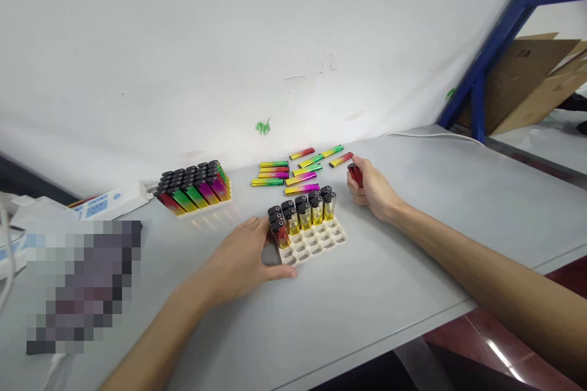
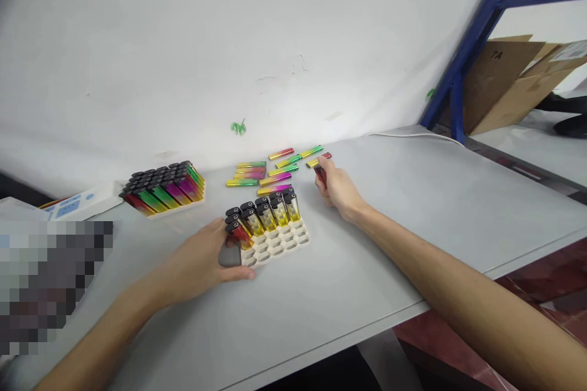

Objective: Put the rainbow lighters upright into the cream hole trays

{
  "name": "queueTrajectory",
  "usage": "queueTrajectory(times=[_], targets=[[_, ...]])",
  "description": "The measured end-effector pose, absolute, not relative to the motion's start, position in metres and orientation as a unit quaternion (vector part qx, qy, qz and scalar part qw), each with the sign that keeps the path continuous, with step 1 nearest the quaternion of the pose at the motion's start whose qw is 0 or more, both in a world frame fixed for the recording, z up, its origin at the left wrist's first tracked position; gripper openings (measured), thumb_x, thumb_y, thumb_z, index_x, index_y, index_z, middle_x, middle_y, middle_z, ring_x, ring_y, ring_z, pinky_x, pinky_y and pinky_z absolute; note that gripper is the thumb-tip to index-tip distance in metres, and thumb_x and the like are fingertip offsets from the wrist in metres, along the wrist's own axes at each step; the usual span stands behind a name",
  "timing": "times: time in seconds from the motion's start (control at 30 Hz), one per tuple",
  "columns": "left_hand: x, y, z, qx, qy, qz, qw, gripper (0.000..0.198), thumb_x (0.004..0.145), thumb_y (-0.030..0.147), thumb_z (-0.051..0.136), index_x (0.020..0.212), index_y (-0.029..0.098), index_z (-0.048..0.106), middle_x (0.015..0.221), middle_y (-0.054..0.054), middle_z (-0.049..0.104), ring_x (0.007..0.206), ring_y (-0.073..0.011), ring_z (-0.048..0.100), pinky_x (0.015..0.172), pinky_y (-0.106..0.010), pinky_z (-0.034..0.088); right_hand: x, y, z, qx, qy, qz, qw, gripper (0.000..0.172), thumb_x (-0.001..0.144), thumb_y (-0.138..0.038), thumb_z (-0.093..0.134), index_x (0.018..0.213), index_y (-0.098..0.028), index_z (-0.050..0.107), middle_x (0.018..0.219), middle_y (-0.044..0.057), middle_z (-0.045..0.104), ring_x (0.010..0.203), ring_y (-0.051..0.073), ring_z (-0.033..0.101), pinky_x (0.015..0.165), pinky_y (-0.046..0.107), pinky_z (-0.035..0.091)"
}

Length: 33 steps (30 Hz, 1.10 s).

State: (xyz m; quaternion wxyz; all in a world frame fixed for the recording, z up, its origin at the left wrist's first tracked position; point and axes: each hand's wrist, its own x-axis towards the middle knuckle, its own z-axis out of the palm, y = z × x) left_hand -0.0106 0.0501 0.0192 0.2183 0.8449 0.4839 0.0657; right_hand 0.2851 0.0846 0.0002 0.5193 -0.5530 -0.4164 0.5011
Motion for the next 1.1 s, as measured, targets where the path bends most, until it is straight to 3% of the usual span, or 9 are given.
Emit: queueTrajectory(times=[0.13,0.3,0.6,0.87,1.1], targets=[[-0.0107,0.0502,0.0186,0.844,0.489,0.06,0.21,0.06,0.069,0.075,0.073,0.102,0.026,0.062,0.103,-0.008,0.069,0.096,-0.0335,0.065,0.081,-0.044,0.052,0.2854,0.0845,0.0012,-0.555,-0.408,0.503,0.522,0.05,0.095,-0.052,0.04,0.054,-0.024,0.031,0.048,-0.008,0.017,0.043,0.008,0.01,0.042,0.026,0.01],[-0.011,0.0506,0.0176,0.845,0.49,0.06,0.203,0.061,0.068,0.077,0.073,0.098,0.026,0.06,0.1,-0.008,0.068,0.093,-0.0334,0.065,0.079,-0.045,0.052,0.2857,0.0854,-0.0007,-0.552,-0.417,0.497,0.523,0.048,0.094,-0.051,0.04,0.055,-0.025,0.031,0.048,-0.008,0.018,0.043,0.009,0.011,0.042,0.026,0.011],[-0.0093,0.0496,0.0202,0.847,0.485,0.067,0.206,0.061,0.067,0.076,0.074,0.1,0.027,0.061,0.101,-0.008,0.07,0.095,-0.0344,0.065,0.081,-0.047,0.053,0.2833,0.0829,0.0024,-0.563,-0.414,0.497,0.515,0.061,0.092,-0.073,0.042,0.056,-0.024,0.03,0.049,-0.008,0.019,0.042,0.008,0.013,0.042,0.027,0.01],[-0.0105,0.0508,0.0186,0.847,0.486,0.065,0.204,0.061,0.066,0.078,0.073,0.097,0.028,0.06,0.099,-0.008,0.069,0.093,-0.0347,0.065,0.079,-0.047,0.053,0.2854,0.0842,0.0014,-0.569,-0.415,0.487,0.516,0.049,0.094,-0.051,0.041,0.054,-0.024,0.031,0.049,-0.007,0.018,0.042,0.008,0.011,0.042,0.026,0.01],[-0.0101,0.05,0.0203,0.846,0.487,0.059,0.209,0.061,0.068,0.075,0.074,0.102,0.026,0.059,0.105,-0.009,0.069,0.099,-0.0351,0.065,0.084,-0.047,0.053,0.2849,0.0836,-0.0027,-0.571,-0.426,0.485,0.507,0.058,0.095,-0.069,0.037,0.058,-0.024,0.04,0.05,-0.008,0.02,0.042,0.009,0.013,0.043,0.027,0.013]])
